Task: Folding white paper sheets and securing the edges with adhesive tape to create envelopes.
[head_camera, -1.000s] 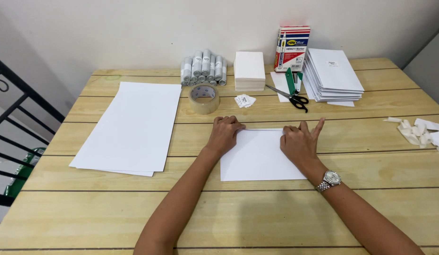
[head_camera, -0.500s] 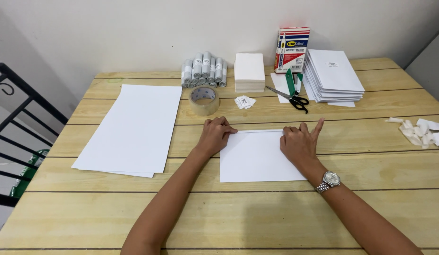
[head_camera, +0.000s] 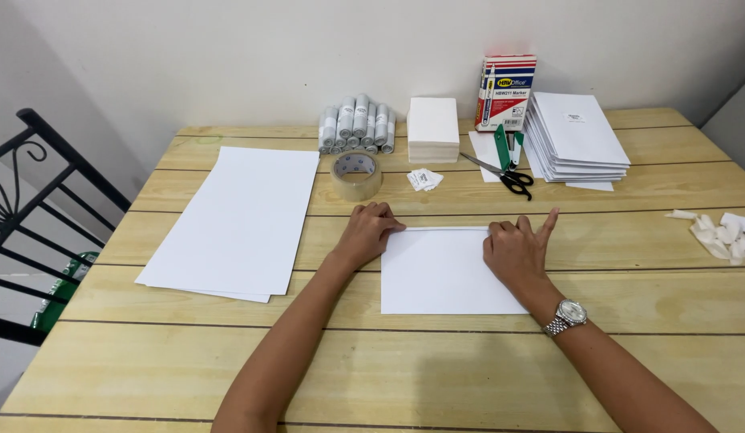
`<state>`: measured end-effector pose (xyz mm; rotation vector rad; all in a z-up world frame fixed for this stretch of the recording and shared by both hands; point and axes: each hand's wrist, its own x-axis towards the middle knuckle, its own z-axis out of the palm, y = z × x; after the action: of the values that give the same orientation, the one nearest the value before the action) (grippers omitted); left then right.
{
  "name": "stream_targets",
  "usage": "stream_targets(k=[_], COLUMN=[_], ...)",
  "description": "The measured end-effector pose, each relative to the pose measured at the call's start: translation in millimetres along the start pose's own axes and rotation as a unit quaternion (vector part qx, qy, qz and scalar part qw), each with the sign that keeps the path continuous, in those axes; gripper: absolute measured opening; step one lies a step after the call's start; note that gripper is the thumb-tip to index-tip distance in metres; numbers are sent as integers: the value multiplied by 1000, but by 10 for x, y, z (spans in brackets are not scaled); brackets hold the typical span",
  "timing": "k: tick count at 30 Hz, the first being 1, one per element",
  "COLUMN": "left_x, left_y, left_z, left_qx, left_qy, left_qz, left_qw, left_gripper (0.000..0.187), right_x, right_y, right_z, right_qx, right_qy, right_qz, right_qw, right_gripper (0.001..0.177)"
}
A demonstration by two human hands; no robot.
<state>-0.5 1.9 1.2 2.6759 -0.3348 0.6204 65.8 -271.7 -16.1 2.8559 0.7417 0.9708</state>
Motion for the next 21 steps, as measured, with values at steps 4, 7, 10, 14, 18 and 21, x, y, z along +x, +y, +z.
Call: stream_targets(k=[4, 7, 10, 14, 18, 21], left_x=[-20, -61, -111, -152, -206, -141], left_y=[32, -16, -77, -108, -93, 239], left_z=[-43, -49, 14, 140, 332, 357], left_qx=[35, 63, 103, 160, 230, 224], left_qy=[8, 7, 26, 43, 60, 31], left_qz=[24, 30, 31, 16, -34, -80], left_qw=[999, 998, 994, 986, 971, 971], left_gripper=[12, 10, 10, 12, 16, 39], right_x=[-16, -12, -16, 0, 28, 72], right_y=[8, -6, -16, -16, 12, -65], right_z=[-17, -55, -105, -118, -34, -163], right_qx=[0, -7, -3, -14, -5, 41], right_qy=[-7, -8, -8, -18, -49, -66], right_qz=[-4, -4, -2, -15, -43, -74], right_qw=[1000, 1000, 1000, 1000, 998, 994], right_gripper=[22, 21, 22, 20, 25, 26])
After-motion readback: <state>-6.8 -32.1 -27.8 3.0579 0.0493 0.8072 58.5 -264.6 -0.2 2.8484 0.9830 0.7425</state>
